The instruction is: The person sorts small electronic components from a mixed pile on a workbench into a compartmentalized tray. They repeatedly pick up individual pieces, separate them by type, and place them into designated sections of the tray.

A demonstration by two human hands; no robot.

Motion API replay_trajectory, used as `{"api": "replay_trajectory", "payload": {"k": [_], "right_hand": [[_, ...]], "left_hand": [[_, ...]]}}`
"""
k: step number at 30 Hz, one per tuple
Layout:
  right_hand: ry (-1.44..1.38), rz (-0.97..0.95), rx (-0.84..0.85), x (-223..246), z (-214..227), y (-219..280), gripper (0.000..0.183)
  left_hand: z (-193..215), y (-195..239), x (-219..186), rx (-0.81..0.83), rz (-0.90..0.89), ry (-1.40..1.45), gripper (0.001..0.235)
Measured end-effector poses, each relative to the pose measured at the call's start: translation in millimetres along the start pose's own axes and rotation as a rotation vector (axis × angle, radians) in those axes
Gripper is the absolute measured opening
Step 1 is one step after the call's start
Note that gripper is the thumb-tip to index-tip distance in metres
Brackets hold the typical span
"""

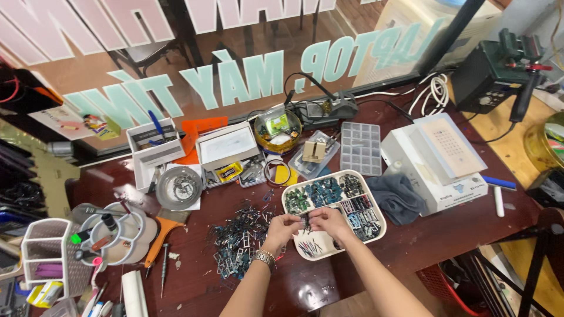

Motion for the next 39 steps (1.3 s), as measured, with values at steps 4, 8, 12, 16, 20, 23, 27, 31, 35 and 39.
{"api": "replay_trajectory", "payload": {"k": [4, 8, 12, 16, 20, 23, 27, 31, 35, 39], "right_hand": [[0.395, 0.177, -0.253, 31.7, 57.9, 13.3, 0.016], [0.825, 0.423, -0.307, 61.4, 60.3, 20.1, 0.016], [0.876, 0.232, -0.235, 55.5, 61.3, 18.5, 0.02], [0.694, 0.224, -0.198, 61.9, 69.1, 29.3, 0.016], [0.222, 0.189, 0.031, 51.7, 75.6, 25.5, 0.015], [0.045, 0.077, 0.004, 39.0, 109.7, 23.8, 0.013], [0.097, 0.077, -0.078, 34.3, 155.1, 29.9, 0.012], [0.314, 0.109, -0.265, 38.3, 186.2, 41.5, 0.013], [0.682, 0.366, -0.384, 66.9, 186.0, 68.0, 0.013], [0.87, 0.381, -0.375, 70.7, 170.6, 82.8, 0.017]], "left_hand": [[-31.3, -2.5, -11.7, 0.025, 0.027, -0.012, 0.013], [-50.8, -2.2, -15.4, 0.037, 0.038, -0.023, 0.011], [-61.1, -7.0, -9.6, 0.032, 0.095, -0.024, 0.01], [-75.9, -18.9, -15.2, -0.021, 0.071, -0.034, 0.012], [-104.7, -30.6, -25.0, -0.027, 0.053, 0.004, 0.016], [-128.9, -36.3, -36.7, -0.002, 0.031, -0.022, 0.016], [-162.8, -38.0, -47.1, 0.052, 0.041, -0.084, 0.015], [-184.0, -36.7, -46.9, 0.105, 0.076, -0.041, 0.014], [-187.0, -36.1, -38.9, 0.109, 0.097, -0.014, 0.018], [-176.3, -32.7, -33.2, 0.075, 0.117, -0.002, 0.022]]}}
Point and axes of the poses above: each hand's wrist, its own y-axis away from the middle knuckle, its own z-axis out of the back of the hand, x = y × z, the point moved 9 cm from there along -y, towards the middle knuckle, and after that the axes turned 14 degrees about -y, right-handed, at the moved point
